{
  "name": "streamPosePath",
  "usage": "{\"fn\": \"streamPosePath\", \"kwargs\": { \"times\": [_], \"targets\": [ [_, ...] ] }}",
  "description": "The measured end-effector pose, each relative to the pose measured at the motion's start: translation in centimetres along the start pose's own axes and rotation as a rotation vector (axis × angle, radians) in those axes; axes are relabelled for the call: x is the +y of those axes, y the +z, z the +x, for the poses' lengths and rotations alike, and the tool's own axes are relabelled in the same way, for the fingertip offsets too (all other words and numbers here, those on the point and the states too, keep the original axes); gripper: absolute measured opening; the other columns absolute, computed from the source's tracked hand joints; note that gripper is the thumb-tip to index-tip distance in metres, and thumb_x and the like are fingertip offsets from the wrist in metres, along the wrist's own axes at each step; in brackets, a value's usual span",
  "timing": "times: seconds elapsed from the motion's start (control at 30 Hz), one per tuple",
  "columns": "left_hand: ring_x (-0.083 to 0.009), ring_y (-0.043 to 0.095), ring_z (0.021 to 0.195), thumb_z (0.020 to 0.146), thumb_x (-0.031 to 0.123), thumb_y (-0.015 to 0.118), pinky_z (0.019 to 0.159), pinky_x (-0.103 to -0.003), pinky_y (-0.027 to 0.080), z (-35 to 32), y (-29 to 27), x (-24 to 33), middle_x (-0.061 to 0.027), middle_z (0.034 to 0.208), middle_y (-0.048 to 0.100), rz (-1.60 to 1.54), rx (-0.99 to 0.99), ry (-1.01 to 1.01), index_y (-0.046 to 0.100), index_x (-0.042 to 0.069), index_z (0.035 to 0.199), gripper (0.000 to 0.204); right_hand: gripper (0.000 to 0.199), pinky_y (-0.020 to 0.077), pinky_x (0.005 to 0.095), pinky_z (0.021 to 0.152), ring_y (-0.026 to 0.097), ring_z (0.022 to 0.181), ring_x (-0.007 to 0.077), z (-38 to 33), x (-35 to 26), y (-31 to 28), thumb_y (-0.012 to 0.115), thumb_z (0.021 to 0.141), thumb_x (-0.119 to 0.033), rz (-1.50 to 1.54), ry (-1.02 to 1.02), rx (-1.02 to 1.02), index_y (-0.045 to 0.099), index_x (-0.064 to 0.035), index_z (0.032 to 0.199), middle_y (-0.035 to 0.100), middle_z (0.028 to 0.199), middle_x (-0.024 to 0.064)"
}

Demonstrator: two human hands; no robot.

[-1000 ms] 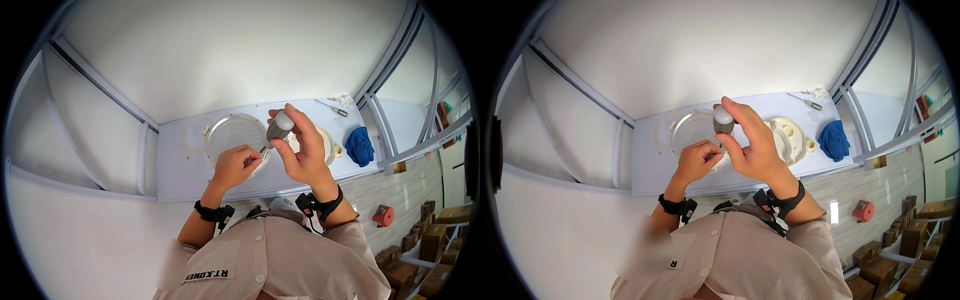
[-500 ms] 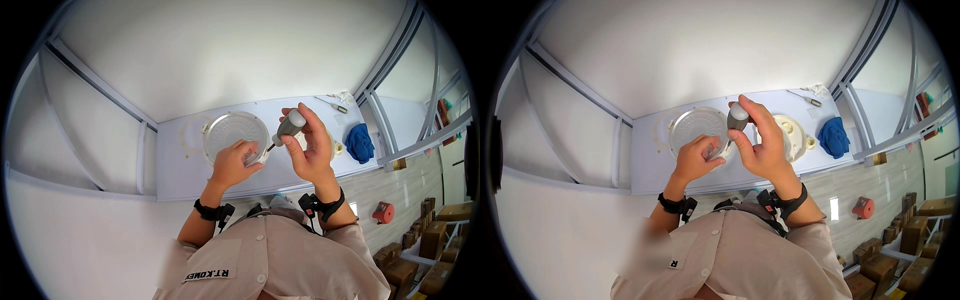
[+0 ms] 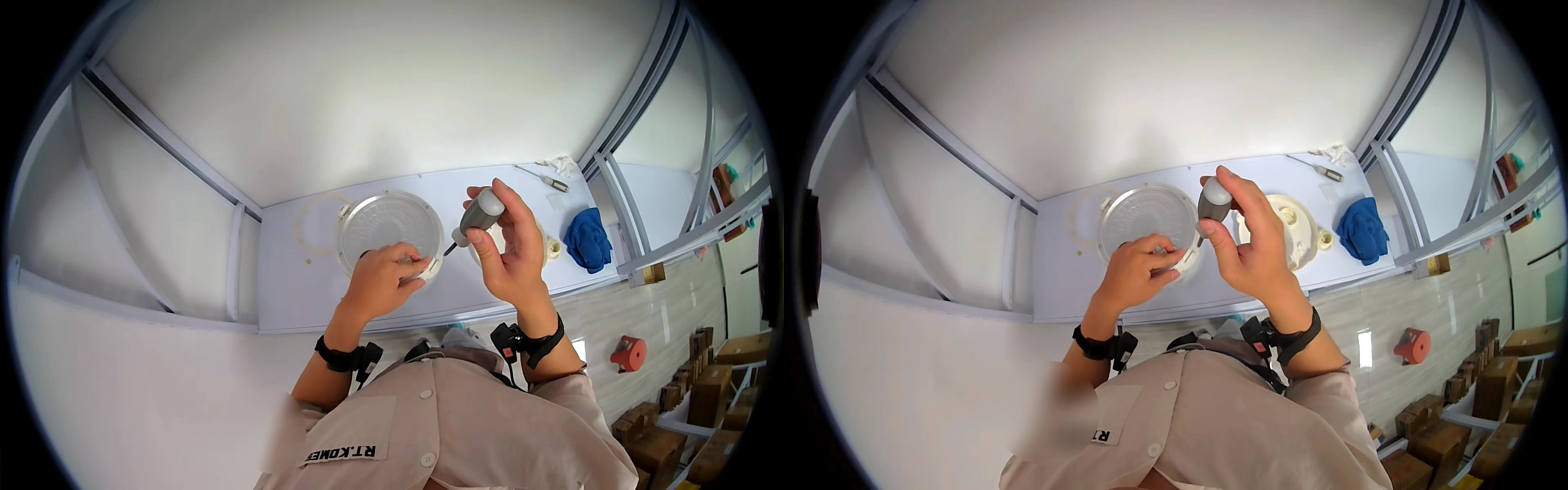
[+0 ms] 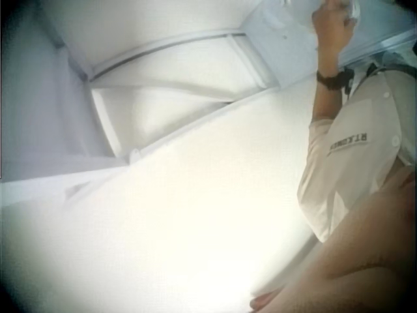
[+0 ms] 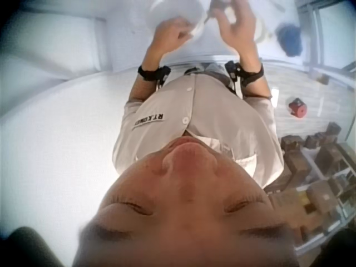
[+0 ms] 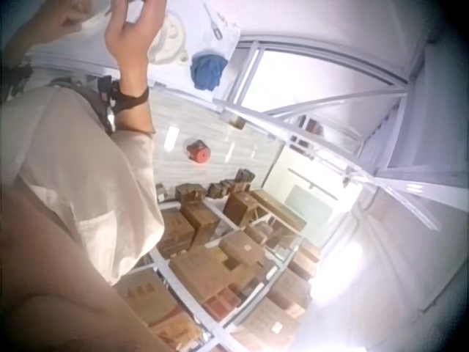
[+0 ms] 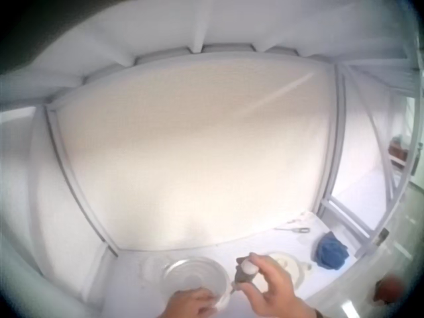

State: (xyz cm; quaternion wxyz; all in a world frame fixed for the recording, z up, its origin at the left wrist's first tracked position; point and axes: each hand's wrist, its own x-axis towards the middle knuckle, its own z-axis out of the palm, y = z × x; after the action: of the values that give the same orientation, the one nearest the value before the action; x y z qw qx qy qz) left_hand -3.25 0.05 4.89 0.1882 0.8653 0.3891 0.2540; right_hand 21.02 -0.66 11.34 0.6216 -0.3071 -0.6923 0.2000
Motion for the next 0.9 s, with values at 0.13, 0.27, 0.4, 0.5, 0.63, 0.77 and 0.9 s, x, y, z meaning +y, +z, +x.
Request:
{"fn": "streamPosePath", "kwargs": {
  "times": [0.13, 0.27, 0.4, 0.5, 0.63, 0.77, 0.9],
  "targets": [
    [-0.0191, 0.065, 0.097, 0.082, 0.012, 0.084, 0.096, -0.039, 0.046, -1.8, -1.3, 0.0, 0.0035, 0.108, 0.069, 0.004, -0.063, 0.017, 0.084, 0.018, 0.114, 0.033, 0.059, 0.0586, 0.0393, 0.095, 0.071, 0.120, 0.0314, -0.2, 0.3, 0.0, 0.074, 0.096, -0.001, 0.008, -0.004, 0.013, 0.052, 0.0011, 0.151, 0.070, 0.128, 0.0206],
    [-0.0210, 0.055, 0.116, 0.084, 0.010, 0.082, 0.108, -0.041, 0.032, -3.2, -2.7, 0.1, 0.0059, 0.113, 0.070, -0.059, -0.165, -0.087, 0.085, 0.021, 0.114, 0.032, 0.059, 0.0580, 0.0390, 0.096, 0.071, 0.117, 0.0302, -0.2, 0.2, 0.5, 0.073, 0.096, -0.002, 0.009, -0.007, -0.014, 0.052, 0.0009, 0.151, 0.070, 0.130, 0.0204],
    [-0.0225, 0.052, 0.124, 0.087, 0.008, 0.078, 0.112, -0.043, 0.028, -4.0, -3.4, -0.2, 0.0070, 0.116, 0.073, -0.018, -0.161, -0.077, 0.085, 0.023, 0.113, 0.031, 0.059, 0.0571, 0.0388, 0.096, 0.071, 0.114, 0.0296, 0.0, -0.1, 1.0, 0.073, 0.096, -0.002, 0.025, -0.008, -0.042, 0.053, 0.0002, 0.151, 0.070, 0.131, 0.0205],
    [-0.0233, 0.052, 0.130, 0.089, 0.003, 0.074, 0.113, -0.047, 0.027, -4.9, -4.0, -1.1, 0.0067, 0.118, 0.075, 0.059, -0.132, -0.063, 0.085, 0.022, 0.111, 0.031, 0.058, 0.0567, 0.0385, 0.097, 0.070, 0.114, 0.0295, -0.1, 0.1, 1.2, 0.073, 0.096, -0.002, 0.035, -0.008, -0.045, 0.053, -0.0004, 0.151, 0.070, 0.132, 0.0203],
    [-0.0239, 0.051, 0.136, 0.086, -0.008, 0.066, 0.116, -0.051, 0.026, -5.6, -4.3, -2.2, 0.0065, 0.120, 0.077, 0.076, -0.116, -0.120, 0.084, 0.021, 0.109, 0.040, 0.058, 0.0565, 0.0383, 0.097, 0.070, 0.115, 0.0294, -0.3, 0.0, 1.3, 0.073, 0.097, -0.002, 0.040, 0.031, -0.075, 0.052, -0.0008, 0.151, 0.070, 0.132, 0.0201],
    [-0.0247, 0.057, 0.132, 0.081, -0.008, 0.064, 0.116, -0.053, 0.027, -5.3, -4.1, -1.4, 0.0034, 0.118, 0.075, 0.065, -0.064, -0.116, 0.080, 0.015, 0.099, 0.033, 0.057, 0.0563, 0.0393, 0.100, 0.069, 0.119, 0.0295, -0.5, 0.1, 1.5, 0.073, 0.098, -0.002, 0.077, 0.055, -0.079, 0.051, -0.0009, 0.151, 0.068, 0.134, 0.0202],
    [-0.0261, 0.063, 0.117, 0.080, -0.001, 0.069, 0.110, -0.047, 0.034, -3.3, -2.8, 0.2, -0.0011, 0.114, 0.073, 0.021, 0.034, -0.064, 0.074, 0.011, 0.094, 0.019, 0.057, 0.0564, 0.0404, 0.102, 0.068, 0.124, 0.0297, -0.8, 0.3, 1.4, 0.072, 0.099, -0.003, 0.098, 0.066, -0.055, 0.050, -0.0003, 0.151, 0.067, 0.135, 0.0206]
  ]
}}
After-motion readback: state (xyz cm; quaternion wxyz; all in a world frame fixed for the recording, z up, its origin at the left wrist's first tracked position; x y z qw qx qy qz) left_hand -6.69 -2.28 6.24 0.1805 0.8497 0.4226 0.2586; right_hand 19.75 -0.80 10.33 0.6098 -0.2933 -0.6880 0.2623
